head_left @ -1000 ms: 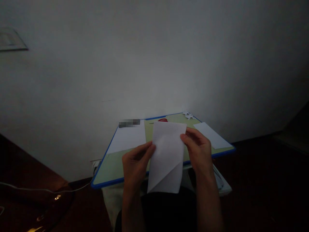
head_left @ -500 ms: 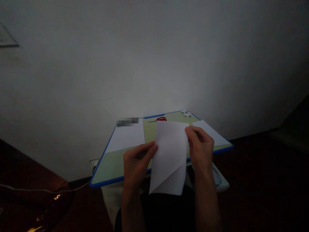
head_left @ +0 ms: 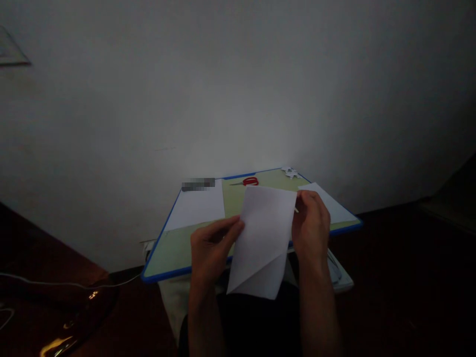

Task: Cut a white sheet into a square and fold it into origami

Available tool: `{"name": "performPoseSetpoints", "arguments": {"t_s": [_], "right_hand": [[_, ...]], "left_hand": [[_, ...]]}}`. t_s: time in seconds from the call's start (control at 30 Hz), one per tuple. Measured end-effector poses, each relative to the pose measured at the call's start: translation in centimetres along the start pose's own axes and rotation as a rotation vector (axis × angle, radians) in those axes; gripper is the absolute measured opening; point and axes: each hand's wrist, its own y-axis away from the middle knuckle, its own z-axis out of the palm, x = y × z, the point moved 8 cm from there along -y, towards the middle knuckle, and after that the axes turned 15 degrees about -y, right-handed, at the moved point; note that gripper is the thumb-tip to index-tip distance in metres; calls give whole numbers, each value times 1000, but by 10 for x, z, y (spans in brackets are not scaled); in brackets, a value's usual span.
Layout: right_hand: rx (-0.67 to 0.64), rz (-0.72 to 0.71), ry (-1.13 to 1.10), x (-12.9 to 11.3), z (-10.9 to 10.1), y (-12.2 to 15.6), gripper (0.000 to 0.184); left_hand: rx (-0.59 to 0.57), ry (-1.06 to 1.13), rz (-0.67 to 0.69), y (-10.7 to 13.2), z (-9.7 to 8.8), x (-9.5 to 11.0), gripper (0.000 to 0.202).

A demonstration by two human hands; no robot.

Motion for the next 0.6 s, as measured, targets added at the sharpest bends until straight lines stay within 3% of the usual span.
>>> {"name": "performPoseSetpoints", "arguments": {"t_s": [0.17, 0.23, 0.3, 0.43, 0.53, 0.6], "right_hand": [[-523, 452, 152, 31, 35, 28, 35], [-614, 601, 189, 42, 38, 42, 37], [-615, 638, 207, 46, 38, 47, 35], [-544, 561, 216, 44, 37, 43, 33], [-436, 475, 201, 42, 32, 34, 35], [-342, 368, 150, 37, 27, 27, 34]], "left_hand": [[314, 34, -97, 2, -23, -8, 18], [379, 63, -109, 3, -27, -11, 22], [381, 86, -113, 3, -27, -14, 25], [280, 125, -104, 2, -25, -12, 35], [63, 129, -122, 2, -13, -6, 48], [-90, 132, -133, 5, -2, -1, 42]]}}
